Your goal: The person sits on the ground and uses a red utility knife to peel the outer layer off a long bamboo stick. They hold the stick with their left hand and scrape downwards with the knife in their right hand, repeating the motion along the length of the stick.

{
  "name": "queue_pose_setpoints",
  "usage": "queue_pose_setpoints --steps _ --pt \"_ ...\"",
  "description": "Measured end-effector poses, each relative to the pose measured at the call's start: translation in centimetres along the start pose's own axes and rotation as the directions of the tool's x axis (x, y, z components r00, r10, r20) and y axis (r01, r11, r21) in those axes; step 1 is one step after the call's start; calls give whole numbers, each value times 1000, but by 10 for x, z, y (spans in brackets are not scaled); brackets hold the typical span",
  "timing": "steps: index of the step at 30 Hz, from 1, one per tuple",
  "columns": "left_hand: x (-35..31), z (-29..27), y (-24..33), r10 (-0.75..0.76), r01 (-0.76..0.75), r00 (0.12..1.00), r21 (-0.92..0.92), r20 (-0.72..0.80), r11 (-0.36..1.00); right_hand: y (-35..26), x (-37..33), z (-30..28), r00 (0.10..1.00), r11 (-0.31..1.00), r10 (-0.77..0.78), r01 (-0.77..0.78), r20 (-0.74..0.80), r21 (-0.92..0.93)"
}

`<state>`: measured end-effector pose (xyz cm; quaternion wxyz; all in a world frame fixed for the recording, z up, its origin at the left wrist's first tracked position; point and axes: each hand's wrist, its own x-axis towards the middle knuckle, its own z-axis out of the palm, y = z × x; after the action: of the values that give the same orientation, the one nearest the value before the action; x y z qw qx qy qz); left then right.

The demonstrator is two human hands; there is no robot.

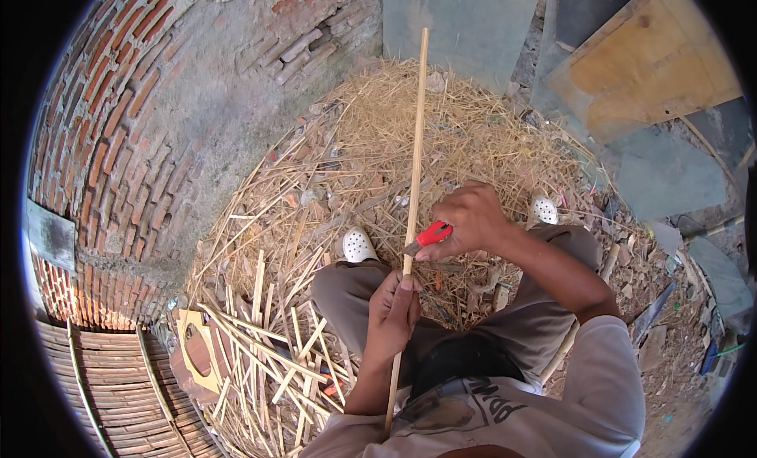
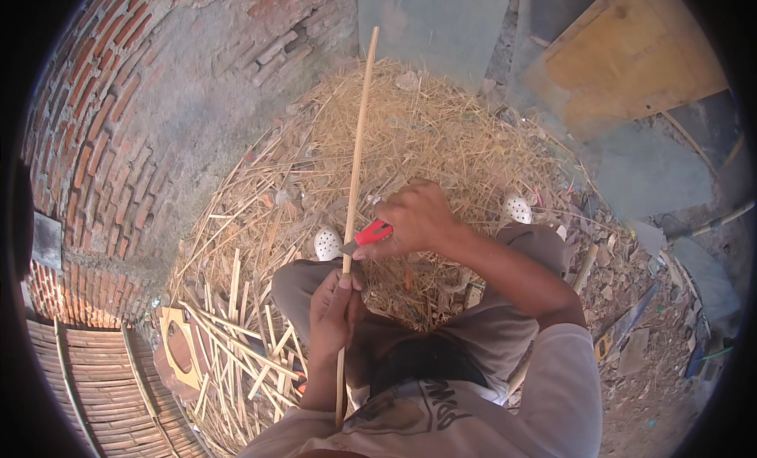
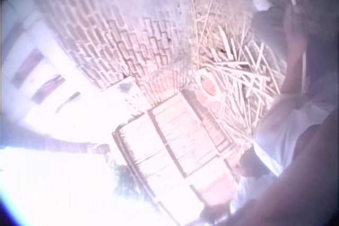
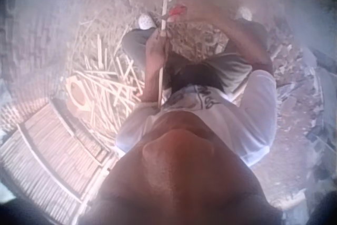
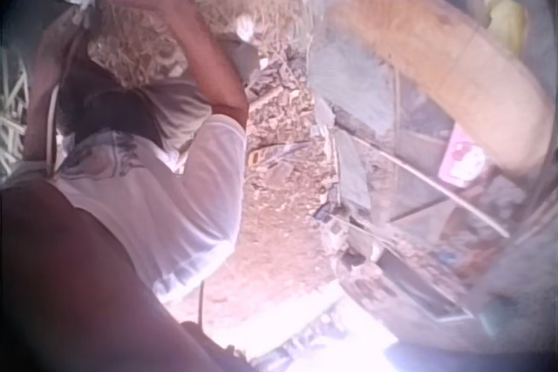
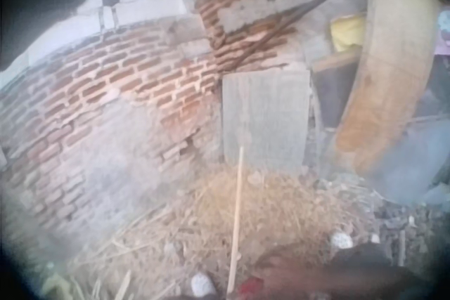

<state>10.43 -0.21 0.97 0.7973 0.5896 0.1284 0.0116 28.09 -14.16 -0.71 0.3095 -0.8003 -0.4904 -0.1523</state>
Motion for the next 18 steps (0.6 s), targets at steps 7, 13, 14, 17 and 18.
queue_pose_setpoints --steps 7,13,14,17,18 --pt "-10 4 -5 -22 21 999 19 42 1000 54 17 -20 942 920 307 -330 -135 -211" --pt "-12 2 -1 -26 25 1000 44 18 999 10 4 -5 994 990 100 -104 -47 -96" --pt "-13 2 -1 -17 16 1000 40 7 999 15 8 -7 994 988 83 -92 -74 -120" --pt "-22 4 -2 -64 62 998 62 29 996 43 17 -8 967 963 220 -237 -130 -128" --pt "-23 4 -3 -75 72 997 68 31 995 57 17 -10 960 947 245 -267 -137 -177"
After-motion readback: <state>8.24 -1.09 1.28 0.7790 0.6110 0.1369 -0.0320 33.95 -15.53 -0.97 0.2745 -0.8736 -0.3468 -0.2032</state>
